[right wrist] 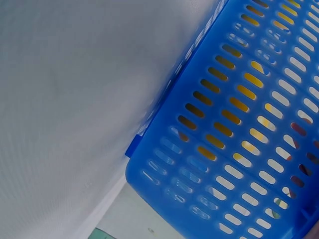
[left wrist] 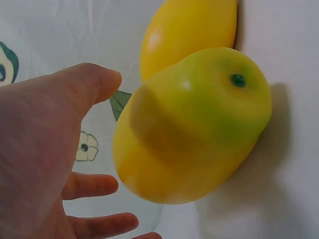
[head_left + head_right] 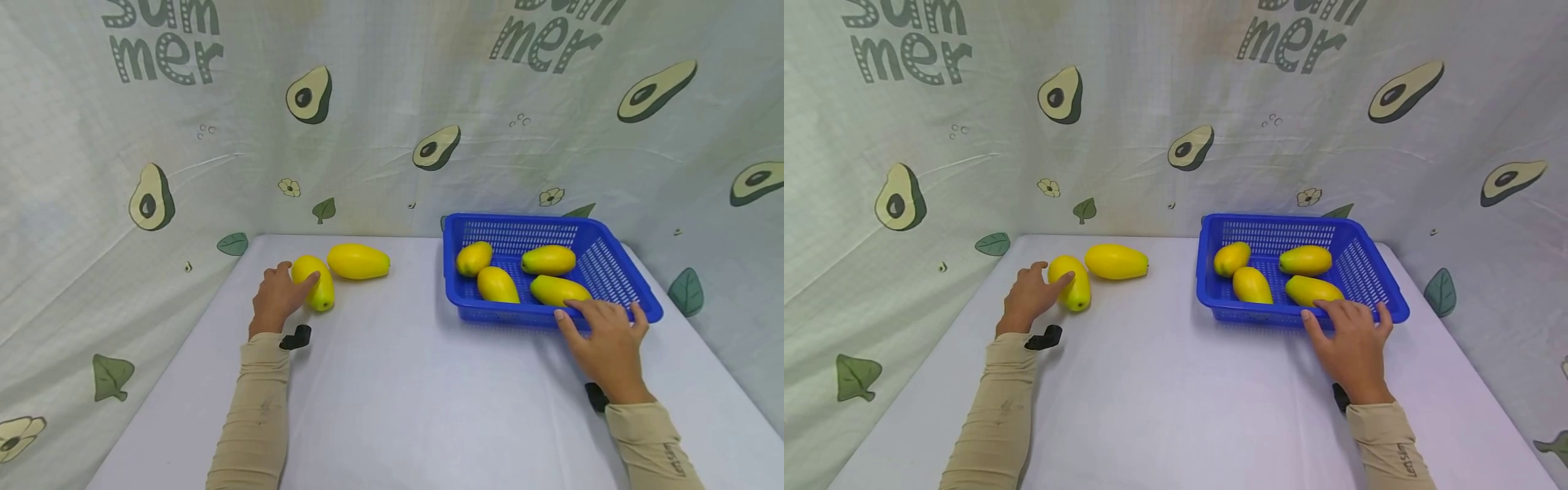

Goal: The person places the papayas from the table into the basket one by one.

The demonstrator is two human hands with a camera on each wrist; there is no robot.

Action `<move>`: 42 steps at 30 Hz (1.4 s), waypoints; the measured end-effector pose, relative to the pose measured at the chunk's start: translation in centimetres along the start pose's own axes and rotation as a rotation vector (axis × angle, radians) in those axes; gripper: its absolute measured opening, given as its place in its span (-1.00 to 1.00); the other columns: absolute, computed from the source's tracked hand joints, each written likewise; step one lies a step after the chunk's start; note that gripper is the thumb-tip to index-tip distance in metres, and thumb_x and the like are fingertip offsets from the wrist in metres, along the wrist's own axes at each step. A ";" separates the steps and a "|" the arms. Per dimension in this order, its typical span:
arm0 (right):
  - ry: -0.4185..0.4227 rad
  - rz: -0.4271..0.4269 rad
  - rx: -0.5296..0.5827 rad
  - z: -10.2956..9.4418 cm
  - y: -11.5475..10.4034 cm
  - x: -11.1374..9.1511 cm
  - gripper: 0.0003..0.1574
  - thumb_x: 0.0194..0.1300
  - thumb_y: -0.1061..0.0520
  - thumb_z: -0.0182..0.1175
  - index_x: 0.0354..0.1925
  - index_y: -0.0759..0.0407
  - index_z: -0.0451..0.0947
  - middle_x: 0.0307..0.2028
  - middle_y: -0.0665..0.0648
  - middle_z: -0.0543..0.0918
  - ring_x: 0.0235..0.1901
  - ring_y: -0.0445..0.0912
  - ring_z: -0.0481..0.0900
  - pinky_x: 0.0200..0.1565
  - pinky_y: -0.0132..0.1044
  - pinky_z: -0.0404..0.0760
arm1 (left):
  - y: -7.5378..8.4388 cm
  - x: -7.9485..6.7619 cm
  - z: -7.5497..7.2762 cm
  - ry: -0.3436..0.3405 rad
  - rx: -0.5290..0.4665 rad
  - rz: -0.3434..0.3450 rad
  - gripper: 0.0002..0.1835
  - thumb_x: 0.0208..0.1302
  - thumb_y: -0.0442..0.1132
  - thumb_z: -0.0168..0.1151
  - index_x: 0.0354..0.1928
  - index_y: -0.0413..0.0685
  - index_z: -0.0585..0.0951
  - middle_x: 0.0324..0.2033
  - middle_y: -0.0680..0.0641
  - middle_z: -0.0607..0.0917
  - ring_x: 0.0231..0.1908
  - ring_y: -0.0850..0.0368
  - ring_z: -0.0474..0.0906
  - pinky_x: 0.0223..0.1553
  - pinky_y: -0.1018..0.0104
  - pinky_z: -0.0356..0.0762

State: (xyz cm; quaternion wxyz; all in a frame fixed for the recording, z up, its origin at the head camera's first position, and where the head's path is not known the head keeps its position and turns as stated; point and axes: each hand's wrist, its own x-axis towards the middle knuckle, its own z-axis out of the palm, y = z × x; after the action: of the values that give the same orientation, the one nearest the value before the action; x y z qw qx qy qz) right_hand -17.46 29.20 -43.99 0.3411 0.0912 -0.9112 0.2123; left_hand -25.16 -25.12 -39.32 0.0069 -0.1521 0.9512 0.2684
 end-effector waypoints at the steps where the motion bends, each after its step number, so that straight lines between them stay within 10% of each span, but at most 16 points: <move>1: 0.001 0.000 0.000 0.0 0.0 0.0 -0.54 0.32 -0.06 0.27 0.01 0.25 0.63 -0.09 0.40 0.64 0.07 0.34 0.42 0.36 0.36 -0.24 | 0.0 0.0 0.1 -0.001 0.002 0.000 0.05 0.28 0.45 0.01 0.53 -0.19 0.10 0.36 -0.47 0.20 0.21 -0.43 0.32 0.19 -0.37 0.31; 42: -0.017 0.024 0.003 -0.2 -0.3 -0.1 -0.54 0.34 -0.06 0.27 0.00 0.26 0.63 -0.07 0.42 0.64 0.07 0.37 0.41 0.36 0.36 -0.25 | -0.2 0.9 2.3 -0.076 -0.175 -0.053 0.05 0.34 0.17 0.10 0.60 0.06 -0.31 0.40 -0.45 0.07 0.12 -0.40 0.32 0.19 -0.29 0.35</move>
State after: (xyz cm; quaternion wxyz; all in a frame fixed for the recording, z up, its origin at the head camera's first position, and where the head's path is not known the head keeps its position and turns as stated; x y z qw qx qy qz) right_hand -17.21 29.01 -43.79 0.3305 0.0826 -0.9148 0.2168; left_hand -26.09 -24.37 -41.51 0.0368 -0.1671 0.9188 0.3558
